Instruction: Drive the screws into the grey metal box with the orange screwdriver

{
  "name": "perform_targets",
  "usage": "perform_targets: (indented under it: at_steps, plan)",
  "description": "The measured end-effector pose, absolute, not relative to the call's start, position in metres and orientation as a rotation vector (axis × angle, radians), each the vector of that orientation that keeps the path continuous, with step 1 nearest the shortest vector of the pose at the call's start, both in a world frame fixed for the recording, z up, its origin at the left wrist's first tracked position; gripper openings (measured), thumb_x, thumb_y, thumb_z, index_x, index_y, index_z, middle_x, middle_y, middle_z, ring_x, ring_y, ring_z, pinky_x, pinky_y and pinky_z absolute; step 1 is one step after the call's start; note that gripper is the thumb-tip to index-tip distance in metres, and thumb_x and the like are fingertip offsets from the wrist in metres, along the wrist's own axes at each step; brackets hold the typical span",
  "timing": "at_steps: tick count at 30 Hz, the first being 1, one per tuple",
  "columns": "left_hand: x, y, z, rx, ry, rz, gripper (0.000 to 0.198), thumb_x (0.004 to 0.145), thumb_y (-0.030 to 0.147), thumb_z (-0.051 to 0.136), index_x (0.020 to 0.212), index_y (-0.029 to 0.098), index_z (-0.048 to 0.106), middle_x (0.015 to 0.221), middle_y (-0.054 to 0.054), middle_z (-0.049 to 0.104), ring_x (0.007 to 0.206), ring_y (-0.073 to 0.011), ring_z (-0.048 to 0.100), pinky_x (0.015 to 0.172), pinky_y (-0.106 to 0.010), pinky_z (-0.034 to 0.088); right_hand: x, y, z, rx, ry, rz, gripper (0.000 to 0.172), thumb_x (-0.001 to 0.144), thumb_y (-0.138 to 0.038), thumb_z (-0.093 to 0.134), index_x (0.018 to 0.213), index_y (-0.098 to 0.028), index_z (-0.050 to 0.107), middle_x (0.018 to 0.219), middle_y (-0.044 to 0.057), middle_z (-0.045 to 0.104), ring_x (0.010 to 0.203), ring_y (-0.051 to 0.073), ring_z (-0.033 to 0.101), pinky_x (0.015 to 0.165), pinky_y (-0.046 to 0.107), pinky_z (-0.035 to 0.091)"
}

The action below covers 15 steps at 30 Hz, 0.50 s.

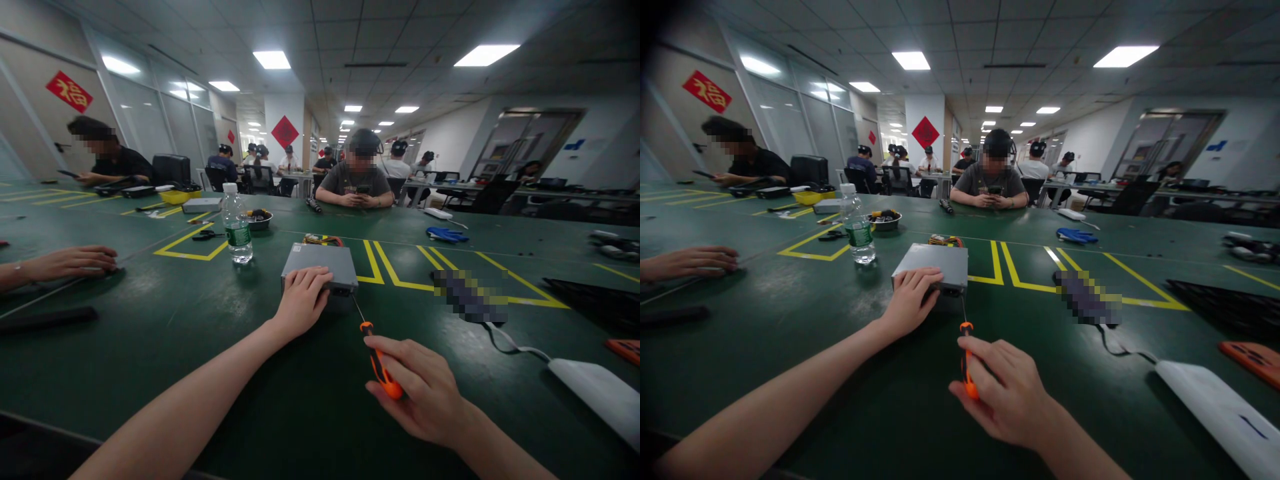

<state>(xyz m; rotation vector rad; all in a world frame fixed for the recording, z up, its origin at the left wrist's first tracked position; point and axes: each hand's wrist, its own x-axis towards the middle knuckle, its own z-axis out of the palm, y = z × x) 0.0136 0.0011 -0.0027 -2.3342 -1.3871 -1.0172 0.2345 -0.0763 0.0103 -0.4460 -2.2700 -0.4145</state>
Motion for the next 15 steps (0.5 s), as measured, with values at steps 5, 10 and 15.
perform_targets:
  at_steps: [5, 10, 15]
  plan:
    - [0.0134, 0.0005, -0.0023, -2.335, -1.389, -1.030, 0.027, 0.086, 0.023, 0.046, 0.113, 0.024, 0.049, 0.123, -0.002, 0.053, 0.115, -0.0185, 0.044, 0.094, -0.037, 0.029, 0.2372, -0.0795, 0.0135, -0.446, -2.353, -0.474, 0.023, 0.087, -0.026, 0.044, 0.104, -0.016, 0.056, 0.107, 0.014, 0.056, 0.083, 0.017, 0.059, 0.064, 0.027, 0.049]
    - [0.0136, 0.0006, -0.0023, -2.333, -1.377, -1.037, 0.027, 0.086, 0.023, 0.046, 0.112, 0.024, 0.050, 0.123, -0.003, 0.054, 0.114, -0.0188, 0.044, 0.094, -0.038, 0.029, 0.2374, -0.0784, 0.0130, -0.411, -2.378, -0.431, 0.030, 0.084, -0.021, 0.040, 0.110, -0.011, 0.053, 0.110, 0.018, 0.054, 0.094, 0.022, 0.057, 0.072, 0.034, 0.049]
    - [0.0137, 0.0005, -0.0017, -2.333, -1.381, -1.036, 0.026, 0.086, 0.023, 0.046, 0.112, 0.024, 0.050, 0.122, -0.002, 0.054, 0.114, -0.0187, 0.045, 0.094, -0.037, 0.029, 0.2343, -0.0768, 0.0102, -0.359, -2.385, -0.433, 0.027, 0.083, -0.019, 0.048, 0.108, -0.011, 0.051, 0.108, 0.018, 0.059, 0.086, 0.019, 0.060, 0.067, 0.032, 0.048]
